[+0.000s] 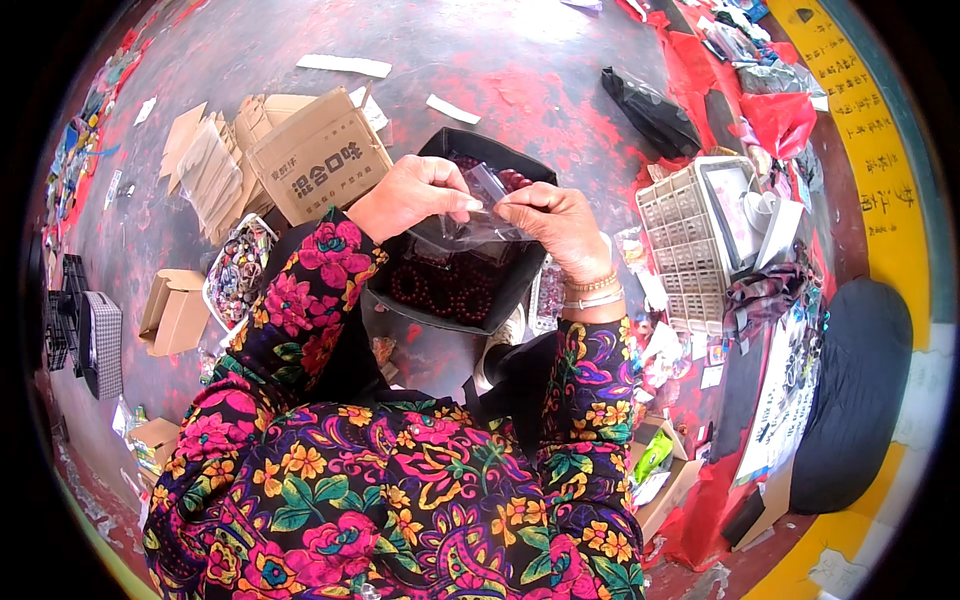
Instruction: The person sits on the floor and packs red beads from a black container into small clear plastic bags. They seal the bags and place them into a white plastic basket, repeating the process throughout the video.
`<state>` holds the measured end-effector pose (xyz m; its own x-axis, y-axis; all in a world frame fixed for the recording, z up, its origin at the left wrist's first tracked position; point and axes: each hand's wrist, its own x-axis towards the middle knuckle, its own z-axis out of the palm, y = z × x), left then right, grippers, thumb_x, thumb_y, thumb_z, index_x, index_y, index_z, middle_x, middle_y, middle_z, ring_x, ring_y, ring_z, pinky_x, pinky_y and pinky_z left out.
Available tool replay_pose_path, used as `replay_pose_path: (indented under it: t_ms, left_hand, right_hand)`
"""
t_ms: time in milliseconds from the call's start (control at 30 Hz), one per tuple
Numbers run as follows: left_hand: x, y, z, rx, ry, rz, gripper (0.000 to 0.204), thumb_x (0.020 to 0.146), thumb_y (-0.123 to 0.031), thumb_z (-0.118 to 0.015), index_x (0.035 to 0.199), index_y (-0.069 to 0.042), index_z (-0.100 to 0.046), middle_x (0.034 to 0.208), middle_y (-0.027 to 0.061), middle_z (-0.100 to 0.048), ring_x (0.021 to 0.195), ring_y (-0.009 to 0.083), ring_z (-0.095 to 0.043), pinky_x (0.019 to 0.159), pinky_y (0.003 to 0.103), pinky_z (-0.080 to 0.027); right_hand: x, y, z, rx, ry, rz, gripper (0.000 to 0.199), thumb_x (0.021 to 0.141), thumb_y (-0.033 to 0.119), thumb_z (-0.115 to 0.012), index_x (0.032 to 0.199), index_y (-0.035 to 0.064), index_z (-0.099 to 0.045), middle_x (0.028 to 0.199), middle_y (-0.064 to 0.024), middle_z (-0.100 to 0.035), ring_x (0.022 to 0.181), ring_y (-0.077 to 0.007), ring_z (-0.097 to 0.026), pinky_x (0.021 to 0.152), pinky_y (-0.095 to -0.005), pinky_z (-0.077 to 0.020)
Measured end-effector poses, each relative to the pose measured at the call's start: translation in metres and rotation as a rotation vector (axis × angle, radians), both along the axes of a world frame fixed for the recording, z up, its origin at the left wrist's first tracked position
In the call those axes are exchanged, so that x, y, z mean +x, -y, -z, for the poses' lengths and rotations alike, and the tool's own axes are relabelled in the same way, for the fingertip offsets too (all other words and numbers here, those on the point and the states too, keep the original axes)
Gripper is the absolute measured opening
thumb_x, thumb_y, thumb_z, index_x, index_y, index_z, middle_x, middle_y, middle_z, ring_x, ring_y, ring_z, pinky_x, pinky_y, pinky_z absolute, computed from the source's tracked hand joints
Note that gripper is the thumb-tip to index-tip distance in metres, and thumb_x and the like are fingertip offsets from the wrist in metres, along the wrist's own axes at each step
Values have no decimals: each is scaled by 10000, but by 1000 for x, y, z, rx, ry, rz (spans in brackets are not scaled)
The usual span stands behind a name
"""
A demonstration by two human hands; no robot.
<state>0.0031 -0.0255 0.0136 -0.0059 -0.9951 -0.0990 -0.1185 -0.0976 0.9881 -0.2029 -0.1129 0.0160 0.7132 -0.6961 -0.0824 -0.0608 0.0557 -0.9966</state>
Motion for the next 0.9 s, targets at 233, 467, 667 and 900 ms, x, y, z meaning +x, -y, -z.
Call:
replay_pose_path:
  t_ms: [233, 467, 667, 900]
  left_hand:
    - [-10, -5, 0, -834, 826, -441, 54, 737, -92, -668, 765, -73, -626, 749, 63, -629, 743, 256, -605, 704, 360, -452]
    - [-23, -11, -5, -988, 1050, -264, 127, 678, -67, -666, 793, -86, -613, 805, 29, -591, 881, 209, -553, 809, 368, -410]
    - [-28, -8, 0, -874, 964, -252, 238, 712, -225, -706, 864, -74, -601, 850, 48, -604, 880, 224, -561, 820, 356, -413]
    - [-27, -1, 7, -623, 716, -163, 348, 702, -256, -726, 917, -24, -582, 896, 109, -610, 893, 302, -564, 811, 370, -444]
  right_hand:
    - [-3, 11, 4, -14, -85, 420, 343, 885, 319, -574, 737, 22, -660, 664, -4, -585, 553, -57, -459, 498, -200, -344]
    - [11, -6, 7, 482, 223, 97, 261, 868, 264, -607, 799, 15, -643, 696, -32, -601, 535, -97, -484, 510, -226, -394]
    - [10, -5, 2, 270, 85, 190, 119, 837, 125, -610, 808, 17, -652, 686, 7, -569, 551, -79, -470, 525, -215, -383]
    - [-1, -1, 4, -494, -245, 119, 94, 794, 112, -610, 813, 27, -645, 681, -65, -560, 626, -173, -556, 594, -272, -430]
